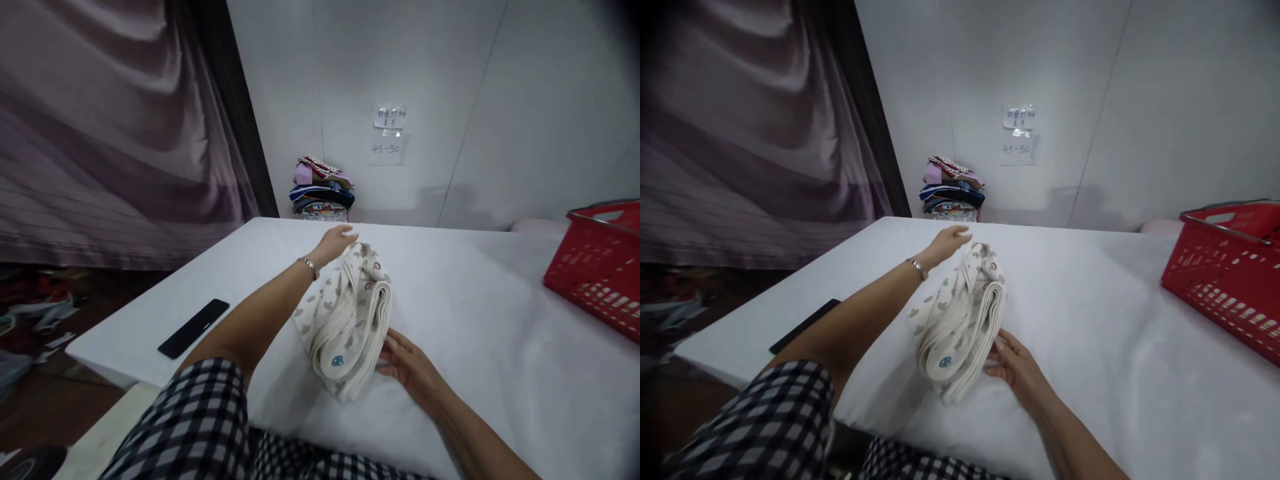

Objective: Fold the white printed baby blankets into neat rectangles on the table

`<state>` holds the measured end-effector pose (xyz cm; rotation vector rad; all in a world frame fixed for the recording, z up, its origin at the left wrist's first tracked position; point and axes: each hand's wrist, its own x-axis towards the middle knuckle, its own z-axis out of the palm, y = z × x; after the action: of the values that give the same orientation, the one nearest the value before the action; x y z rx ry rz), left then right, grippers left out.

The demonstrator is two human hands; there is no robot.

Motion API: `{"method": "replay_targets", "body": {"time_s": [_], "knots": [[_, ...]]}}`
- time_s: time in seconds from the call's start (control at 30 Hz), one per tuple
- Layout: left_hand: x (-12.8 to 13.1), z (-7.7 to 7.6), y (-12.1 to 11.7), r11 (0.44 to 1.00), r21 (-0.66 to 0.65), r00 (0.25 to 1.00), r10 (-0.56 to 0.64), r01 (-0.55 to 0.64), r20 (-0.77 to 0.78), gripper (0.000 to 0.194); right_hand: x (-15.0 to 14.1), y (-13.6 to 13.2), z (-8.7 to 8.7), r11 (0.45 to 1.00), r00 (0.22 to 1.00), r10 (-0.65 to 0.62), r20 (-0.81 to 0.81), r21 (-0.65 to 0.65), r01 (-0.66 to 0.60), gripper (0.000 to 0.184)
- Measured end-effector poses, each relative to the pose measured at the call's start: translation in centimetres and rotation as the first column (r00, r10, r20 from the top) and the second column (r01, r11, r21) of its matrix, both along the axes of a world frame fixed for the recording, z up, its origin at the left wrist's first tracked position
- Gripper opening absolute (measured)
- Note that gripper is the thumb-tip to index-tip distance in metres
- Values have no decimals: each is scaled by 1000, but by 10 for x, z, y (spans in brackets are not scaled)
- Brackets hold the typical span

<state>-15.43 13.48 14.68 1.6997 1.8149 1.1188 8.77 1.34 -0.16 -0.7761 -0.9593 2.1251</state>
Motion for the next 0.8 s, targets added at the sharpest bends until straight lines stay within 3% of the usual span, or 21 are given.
{"method": "replay_targets", "body": {"time_s": [0.07, 0.27, 0.33, 0.4, 0.47, 0.57, 0.6, 0.63, 0.67, 0.7, 0.8], "knots": [[1, -22, -29, 994, -105, 994, -4, -7, -105, 40, -2, 1, -1, 1000, 1000, -16, 24, 4, 16, 53], [4, -70, -123, 974, -213, 881, -32, -79, -471, 47, -15, 3, -9, 992, 977, -92, 190, 98, 74, 48], [9, -83, -145, 964, -243, 849, -37, -109, -528, 42, -19, 4, -12, 985, 956, -101, 274, 165, 56, 41], [10, -92, -155, 965, -238, 862, -28, -108, -506, 27, -22, 4, -14, 976, 936, -92, 339, 216, 18, 40], [6, -95, -153, 970, -220, 903, -6, -98, -430, 12, -22, 5, -14, 969, 931, -103, 349, 247, 14, 43], [-12, -87, -134, 971, -218, 955, 35, -103, -295, 13, -12, 11, -6, 951, 942, -206, 264, 280, 130, 41], [-21, -80, -127, 976, -195, 982, 61, -96, -177, 16, -6, 15, 0, 940, 939, -258, 229, 286, 188, 39], [-31, -72, -119, 986, -143, 994, 97, -88, 56, 19, 2, 19, 8, 923, 930, -314, 193, 293, 251, 37], [-41, -63, -112, 994, -64, 938, 109, -93, 328, 21, 11, 24, 16, 900, 915, -372, 156, 302, 314, 35], [-51, -54, -105, 993, 21, 824, 87, -119, 560, 22, 20, 29, 26, 870, 892, -436, 121, 308, 384, 33], [-81, -32, -91, 956, 151, 612, 37, -253, 790, 23, 56, 45, 53, 755, 781, -623, 44, 292, 587, 31]]}}
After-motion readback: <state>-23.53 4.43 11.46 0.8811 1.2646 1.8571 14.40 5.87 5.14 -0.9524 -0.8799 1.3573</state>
